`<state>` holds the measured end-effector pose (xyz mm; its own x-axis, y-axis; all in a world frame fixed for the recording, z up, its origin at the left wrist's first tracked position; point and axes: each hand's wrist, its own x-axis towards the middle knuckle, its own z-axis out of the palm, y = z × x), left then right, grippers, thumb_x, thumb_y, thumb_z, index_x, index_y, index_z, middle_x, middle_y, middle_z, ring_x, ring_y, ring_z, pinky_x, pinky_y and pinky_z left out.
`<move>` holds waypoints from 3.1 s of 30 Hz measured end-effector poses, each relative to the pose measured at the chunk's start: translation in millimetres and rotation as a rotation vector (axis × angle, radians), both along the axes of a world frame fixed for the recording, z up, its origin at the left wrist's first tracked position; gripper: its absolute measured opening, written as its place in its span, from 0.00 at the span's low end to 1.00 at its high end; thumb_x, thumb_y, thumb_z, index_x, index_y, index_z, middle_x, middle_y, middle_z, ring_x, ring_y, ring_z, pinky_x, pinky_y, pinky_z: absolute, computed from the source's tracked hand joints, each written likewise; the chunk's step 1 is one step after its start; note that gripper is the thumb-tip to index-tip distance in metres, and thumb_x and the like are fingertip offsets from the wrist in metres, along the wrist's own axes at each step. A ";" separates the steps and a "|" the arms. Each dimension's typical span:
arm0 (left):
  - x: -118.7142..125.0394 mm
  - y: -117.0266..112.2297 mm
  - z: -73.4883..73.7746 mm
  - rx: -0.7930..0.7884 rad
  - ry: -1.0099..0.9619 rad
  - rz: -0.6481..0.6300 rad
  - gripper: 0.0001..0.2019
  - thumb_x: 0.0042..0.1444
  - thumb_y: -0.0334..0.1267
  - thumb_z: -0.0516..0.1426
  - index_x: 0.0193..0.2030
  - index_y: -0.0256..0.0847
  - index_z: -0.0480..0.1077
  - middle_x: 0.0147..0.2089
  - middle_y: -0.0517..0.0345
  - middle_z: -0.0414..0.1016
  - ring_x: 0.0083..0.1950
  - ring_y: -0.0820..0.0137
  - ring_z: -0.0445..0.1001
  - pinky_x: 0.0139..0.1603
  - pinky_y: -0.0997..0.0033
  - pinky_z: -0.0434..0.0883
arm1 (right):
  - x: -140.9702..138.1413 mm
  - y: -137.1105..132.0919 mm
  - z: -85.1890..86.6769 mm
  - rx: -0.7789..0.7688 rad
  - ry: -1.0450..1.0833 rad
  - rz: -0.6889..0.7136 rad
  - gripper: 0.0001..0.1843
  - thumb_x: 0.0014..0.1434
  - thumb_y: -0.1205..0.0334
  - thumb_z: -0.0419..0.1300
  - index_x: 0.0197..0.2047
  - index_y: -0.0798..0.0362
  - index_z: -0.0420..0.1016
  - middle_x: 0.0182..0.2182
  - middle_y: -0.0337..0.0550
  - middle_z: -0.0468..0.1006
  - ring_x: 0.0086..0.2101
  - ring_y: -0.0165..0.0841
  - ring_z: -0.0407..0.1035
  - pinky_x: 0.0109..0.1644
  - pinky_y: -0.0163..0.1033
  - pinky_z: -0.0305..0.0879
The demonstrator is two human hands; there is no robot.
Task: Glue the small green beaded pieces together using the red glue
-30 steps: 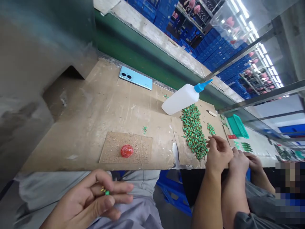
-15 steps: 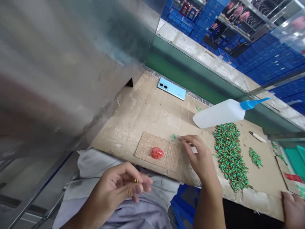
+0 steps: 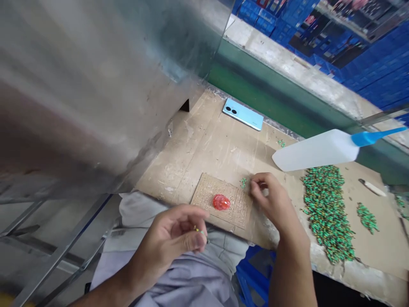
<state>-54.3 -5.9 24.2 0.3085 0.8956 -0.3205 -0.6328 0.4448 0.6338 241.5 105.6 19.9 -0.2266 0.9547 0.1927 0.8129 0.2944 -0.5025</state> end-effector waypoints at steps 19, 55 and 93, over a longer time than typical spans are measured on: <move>14.3 1.1 13.0 0.096 0.417 -0.155 0.06 0.67 0.41 0.66 0.47 0.44 0.83 0.32 0.62 0.82 0.33 0.75 0.79 0.34 0.82 0.74 | -85.8 -109.0 30.3 -0.166 0.623 0.148 0.11 0.71 0.76 0.60 0.46 0.50 0.78 0.37 0.41 0.80 0.40 0.33 0.79 0.43 0.36 0.79; 14.4 14.5 14.9 0.277 0.751 -0.233 0.05 0.65 0.39 0.65 0.40 0.43 0.83 0.31 0.61 0.82 0.31 0.72 0.75 0.31 0.75 0.70 | -82.1 -111.3 11.4 0.137 0.290 0.258 0.14 0.67 0.79 0.62 0.51 0.54 0.75 0.39 0.46 0.82 0.37 0.34 0.79 0.39 0.38 0.80; 15.3 15.7 -17.3 0.908 1.099 -0.003 0.14 0.66 0.25 0.64 0.56 0.39 0.80 0.50 0.50 0.90 0.48 0.64 0.89 0.52 0.73 0.83 | -80.9 -87.6 26.1 -0.118 0.285 -0.084 0.07 0.71 0.68 0.61 0.39 0.49 0.72 0.28 0.33 0.69 0.24 0.26 0.60 0.26 0.34 0.58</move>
